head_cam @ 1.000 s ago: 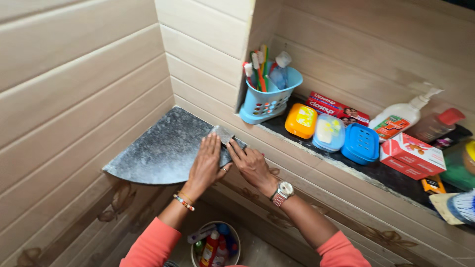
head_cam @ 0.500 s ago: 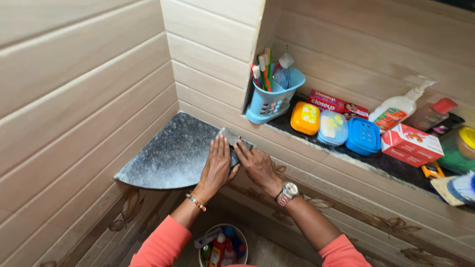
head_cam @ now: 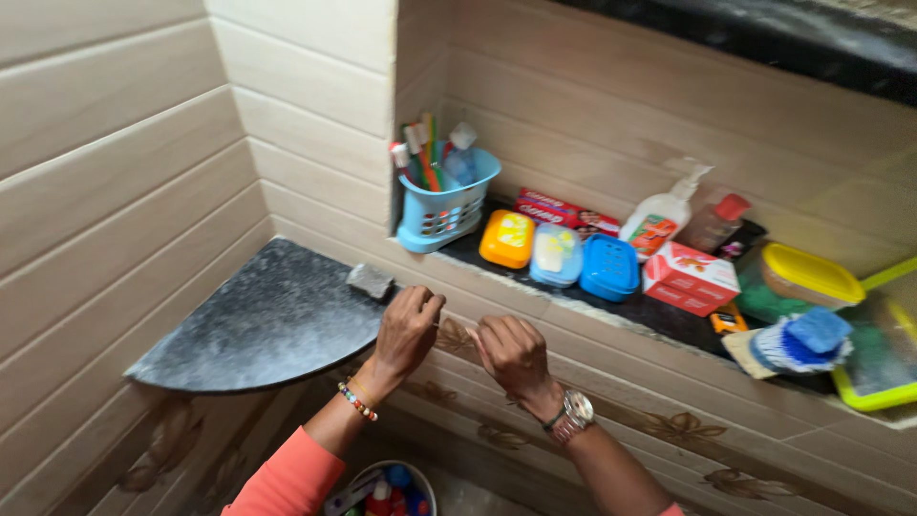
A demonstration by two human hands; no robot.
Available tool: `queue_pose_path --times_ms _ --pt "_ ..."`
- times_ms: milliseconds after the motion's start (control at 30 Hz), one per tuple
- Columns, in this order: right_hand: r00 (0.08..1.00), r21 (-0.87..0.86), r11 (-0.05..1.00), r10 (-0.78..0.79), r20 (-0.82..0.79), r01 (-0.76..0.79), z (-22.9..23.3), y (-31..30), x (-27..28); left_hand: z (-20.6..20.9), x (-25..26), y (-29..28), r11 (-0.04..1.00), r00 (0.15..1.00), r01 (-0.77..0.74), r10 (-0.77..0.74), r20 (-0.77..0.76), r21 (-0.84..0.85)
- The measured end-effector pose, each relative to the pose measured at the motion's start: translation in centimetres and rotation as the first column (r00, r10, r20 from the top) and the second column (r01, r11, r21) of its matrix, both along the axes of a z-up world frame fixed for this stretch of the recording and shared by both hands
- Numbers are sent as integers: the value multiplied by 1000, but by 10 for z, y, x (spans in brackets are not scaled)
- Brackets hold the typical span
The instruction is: The person organizes bathroom supplies on a shelf, moving a red box, an orange soap bar, and cleaning tools including a scrubber and brush. They wipe the shelf and a corner shelf with a cloth, then place a blue toilet cleaner bottle on the upper shelf.
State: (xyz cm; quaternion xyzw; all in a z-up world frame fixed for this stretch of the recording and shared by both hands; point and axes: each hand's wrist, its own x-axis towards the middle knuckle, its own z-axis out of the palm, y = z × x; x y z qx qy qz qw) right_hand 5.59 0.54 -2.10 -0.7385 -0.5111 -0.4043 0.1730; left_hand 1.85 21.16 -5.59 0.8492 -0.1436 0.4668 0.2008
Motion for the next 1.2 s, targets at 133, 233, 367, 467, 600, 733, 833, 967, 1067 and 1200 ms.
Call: queue_pose_path --times_ms 133,233,367,467,600,733,833,967,1067,1200 --pt "997 41 997 -69 36 68 19 -54 0 32 13 -51 989 989 144 -145 39 30" --pt "991 93 989 -119 66 112 35 -99 0 55 26 -100 972 968 233 -235 87 33" --pt "977 171 970 -191 97 173 54 -156 -4 79 40 -161 935 923 351 -356 148 57" --pt "956 210 945 -274 100 249 66 -202 -8 90 52 -209 899 881 433 -438 180 73" --pt "904 287 884 -413 113 368 73 -258 -12 98 73 -271 831 823 557 -553 127 7" --pt "857 372 812 -509 77 449 77 -313 -7 103 99 -323 737 744 668 -664 75 -98" --pt "845 433 762 -535 1 482 79 -348 5 111 119 -358 727 732 668 -680 -33 -159" --pt "852 478 727 -515 -96 493 75 -376 21 118 133 -392 732 743 653 -669 -20 -194" --pt "836 457 712 -525 -156 533 71 -390 32 121 139 -411 774 768 606 -629 -116 -186" --pt "838 469 700 -503 -212 539 65 -402 40 121 141 -428 830 798 532 -558 -228 -168"
